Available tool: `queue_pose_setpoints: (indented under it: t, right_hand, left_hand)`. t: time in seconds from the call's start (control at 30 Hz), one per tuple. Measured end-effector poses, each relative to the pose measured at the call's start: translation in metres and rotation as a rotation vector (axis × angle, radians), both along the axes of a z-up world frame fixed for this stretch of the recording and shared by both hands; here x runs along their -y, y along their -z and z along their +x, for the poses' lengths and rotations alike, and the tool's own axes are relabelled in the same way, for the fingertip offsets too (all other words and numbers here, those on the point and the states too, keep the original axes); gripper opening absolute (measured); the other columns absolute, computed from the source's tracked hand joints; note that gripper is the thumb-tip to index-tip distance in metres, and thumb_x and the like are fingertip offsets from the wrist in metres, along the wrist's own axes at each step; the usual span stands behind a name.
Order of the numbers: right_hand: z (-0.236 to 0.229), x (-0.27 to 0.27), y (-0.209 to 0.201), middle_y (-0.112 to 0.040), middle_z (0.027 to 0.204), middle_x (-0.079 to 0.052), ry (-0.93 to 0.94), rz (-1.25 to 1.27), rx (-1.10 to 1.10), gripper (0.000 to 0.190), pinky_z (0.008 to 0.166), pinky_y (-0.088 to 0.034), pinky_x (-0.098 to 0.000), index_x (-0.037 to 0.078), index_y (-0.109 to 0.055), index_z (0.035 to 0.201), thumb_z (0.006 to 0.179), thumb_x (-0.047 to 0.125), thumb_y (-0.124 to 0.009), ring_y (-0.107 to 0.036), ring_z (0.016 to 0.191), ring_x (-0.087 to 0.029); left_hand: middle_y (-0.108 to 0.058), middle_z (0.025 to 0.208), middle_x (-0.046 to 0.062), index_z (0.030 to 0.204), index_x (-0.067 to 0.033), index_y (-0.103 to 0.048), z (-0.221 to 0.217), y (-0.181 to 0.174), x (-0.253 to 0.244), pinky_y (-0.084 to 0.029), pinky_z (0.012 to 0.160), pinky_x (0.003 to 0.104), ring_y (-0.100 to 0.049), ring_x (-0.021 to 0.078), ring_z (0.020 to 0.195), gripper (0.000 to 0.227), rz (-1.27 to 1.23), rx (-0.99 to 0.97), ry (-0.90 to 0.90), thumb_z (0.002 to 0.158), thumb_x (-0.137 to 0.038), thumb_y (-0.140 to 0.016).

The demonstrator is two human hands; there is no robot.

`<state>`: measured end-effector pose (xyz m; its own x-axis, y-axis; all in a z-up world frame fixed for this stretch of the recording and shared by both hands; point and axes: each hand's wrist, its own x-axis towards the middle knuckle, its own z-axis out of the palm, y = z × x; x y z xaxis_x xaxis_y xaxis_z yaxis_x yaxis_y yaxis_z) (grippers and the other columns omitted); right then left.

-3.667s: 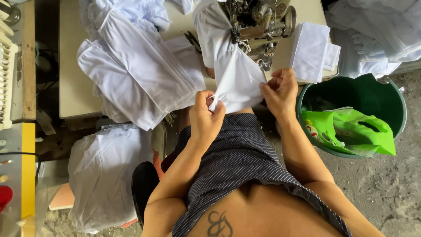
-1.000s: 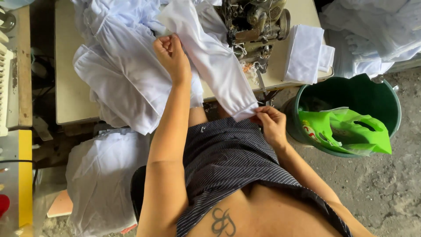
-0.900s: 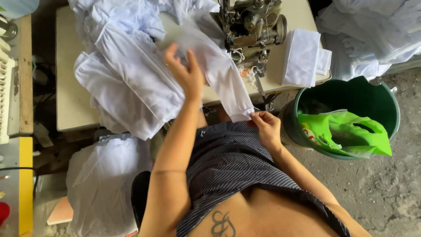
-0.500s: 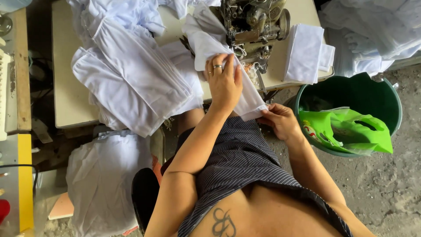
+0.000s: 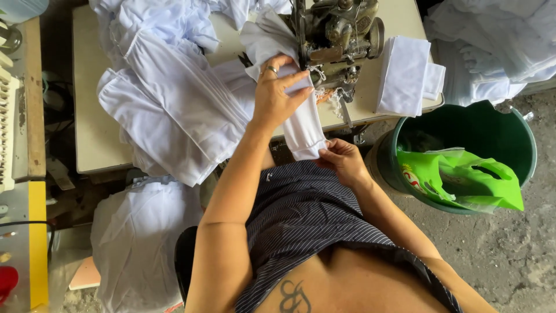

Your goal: A worker in a sewing factory handles and prepares white fabric pieces, possibly turning them inside out or inspecting them at a sewing machine station.

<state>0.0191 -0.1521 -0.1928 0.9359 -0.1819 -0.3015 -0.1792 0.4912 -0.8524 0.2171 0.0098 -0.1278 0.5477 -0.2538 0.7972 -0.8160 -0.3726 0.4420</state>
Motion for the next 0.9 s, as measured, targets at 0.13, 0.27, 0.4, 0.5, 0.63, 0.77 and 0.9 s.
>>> queue_pose_setpoints:
  t: [0.13,0.27,0.4,0.5,0.63,0.77,0.9]
  right_hand:
    - [0.01,-0.008,-0.007,-0.069,0.09,-0.008,-0.094,0.1,-0.002,0.012,0.064,-0.067,-0.0386,0.008,-0.065,0.084,0.083,0.003,-0.076,-0.07,0.076,-0.024]
    - [0.016,-0.013,-0.007,-0.07,0.086,-0.007,-0.068,0.094,0.012,0.013,0.061,-0.066,-0.035,0.008,-0.066,0.085,0.082,0.001,-0.076,-0.069,0.067,-0.023]
    - [0.029,-0.014,-0.017,-0.069,0.079,-0.013,-0.044,0.152,0.045,0.012,0.06,-0.067,-0.0407,0.005,-0.067,0.088,0.083,-0.002,-0.075,-0.071,0.062,-0.028]
    - [0.035,-0.017,-0.026,-0.071,0.077,-0.016,-0.039,0.16,0.093,0.013,0.06,-0.067,-0.0406,0.004,-0.066,0.091,0.083,-0.003,-0.074,-0.073,0.063,-0.029]
    - [0.041,-0.022,-0.039,-0.067,0.075,-0.016,-0.035,0.191,0.17,0.015,0.062,-0.067,-0.0378,0.004,-0.062,0.089,0.085,-0.007,-0.071,-0.072,0.063,-0.03]
    - [0.049,-0.027,-0.051,-0.067,0.072,-0.014,-0.038,0.222,0.248,0.019,0.06,-0.066,-0.0381,0.006,-0.056,0.086,0.088,-0.009,-0.068,-0.073,0.066,-0.031]
    - [0.056,-0.032,-0.061,-0.066,0.071,-0.013,0.05,0.115,0.313,0.023,0.062,-0.066,-0.0349,0.009,-0.055,0.085,0.087,-0.008,-0.07,-0.073,0.066,-0.027]
  left_hand:
    - [-0.058,0.131,0.021,0.112,-0.0192,-0.075,-0.02,-0.055,-0.015,-0.049,0.105,0.048,-0.049,0.0329,0.12,0.032,0.298,-0.206,0.093,0.084,-0.029,-0.085]
    - [-0.055,0.113,0.013,0.112,-0.001,-0.071,-0.045,-0.05,-0.004,-0.062,0.085,0.048,-0.051,0.035,0.11,0.03,0.183,-0.116,0.053,0.087,-0.015,-0.078]
    - [-0.058,0.117,0.01,0.108,-0.0115,-0.076,-0.021,-0.055,-0.011,-0.057,0.094,0.037,-0.054,0.0243,0.113,0.026,0.091,-0.304,0.185,0.083,-0.017,-0.081]
    - [-0.056,0.127,0.01,0.105,-0.0168,-0.078,-0.008,-0.059,-0.021,-0.051,0.102,0.044,-0.051,0.0277,0.122,0.024,0.069,-0.474,0.298,0.082,-0.022,-0.084]
    - [-0.065,0.084,0.005,0.093,-0.0093,-0.063,0.019,-0.063,-0.017,-0.052,0.079,0.031,-0.061,0.0156,0.075,0.01,0.005,-0.218,0.314,0.092,-0.019,-0.065]
    - [-0.043,0.134,0.014,0.132,-0.0106,-0.047,0.054,-0.061,-0.009,-0.05,0.104,0.052,-0.047,0.0406,0.129,0.055,0.18,-0.259,0.038,0.086,-0.003,-0.078]
    - [-0.034,0.143,0.012,0.133,-0.0183,-0.052,0.084,-0.08,-0.002,-0.016,0.115,0.06,-0.031,0.0383,0.137,0.047,0.466,-0.639,-0.141,0.088,-0.007,-0.059]
